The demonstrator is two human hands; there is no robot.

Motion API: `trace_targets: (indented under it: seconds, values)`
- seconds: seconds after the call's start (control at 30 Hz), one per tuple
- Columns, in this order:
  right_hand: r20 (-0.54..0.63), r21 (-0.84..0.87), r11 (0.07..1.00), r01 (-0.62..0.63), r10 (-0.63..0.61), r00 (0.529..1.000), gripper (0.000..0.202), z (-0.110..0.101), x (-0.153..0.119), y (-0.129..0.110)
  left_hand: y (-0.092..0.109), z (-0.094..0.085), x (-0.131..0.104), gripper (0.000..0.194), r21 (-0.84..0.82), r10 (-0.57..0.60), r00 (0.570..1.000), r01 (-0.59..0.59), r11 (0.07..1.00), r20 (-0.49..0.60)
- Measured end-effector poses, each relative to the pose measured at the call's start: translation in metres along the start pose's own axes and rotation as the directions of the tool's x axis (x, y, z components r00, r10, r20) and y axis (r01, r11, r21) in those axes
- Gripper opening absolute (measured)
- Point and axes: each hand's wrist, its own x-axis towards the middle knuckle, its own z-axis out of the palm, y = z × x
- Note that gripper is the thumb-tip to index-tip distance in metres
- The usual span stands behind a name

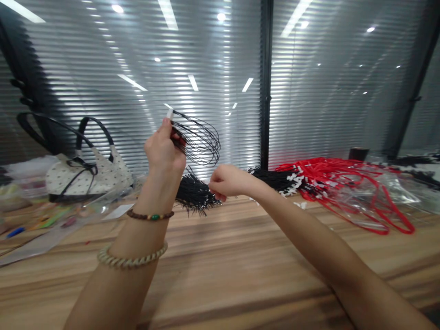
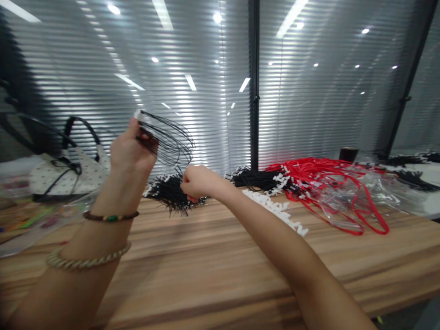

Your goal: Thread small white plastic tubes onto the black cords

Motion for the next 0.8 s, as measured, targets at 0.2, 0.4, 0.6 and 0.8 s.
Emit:
trace_targets:
  seconds: [0.2, 0.4, 0.6, 0.8]
  values:
    - [0.098, 0.427, 0.904, -0.006, -0.04, 0.994, 0.025, -0.009, -0.001, 0.006, 0.007, 0.014, -0.017, 0.047, -0.119, 0.09, 0.991, -0.102, 0.988, -0.097]
    - [-0.3, 0.675, 0.728, 0.118, 0.125, 0.946, 0.028, -0.018, -0.003, -0.006, -0.001, 0.013, -0.017, 0.04, -0.086, 0.166, 0.984, -0.172, 0.981, -0.071]
    - [-0.184, 0.579, 0.815, -0.001, 0.132, 0.974, 0.026, 0.002, 0.008, -0.006, -0.004, 0.011, -0.017, 0.04, -0.074, 0.123, 0.988, -0.13, 0.989, -0.092]
    - [-0.116, 0.508, 0.856, -0.094, 0.176, 0.977, 0.032, 0.033, 0.024, 0.012, 0.002, 0.018, -0.025, 0.042, -0.004, 0.009, 0.988, -0.009, 1.0, -0.152]
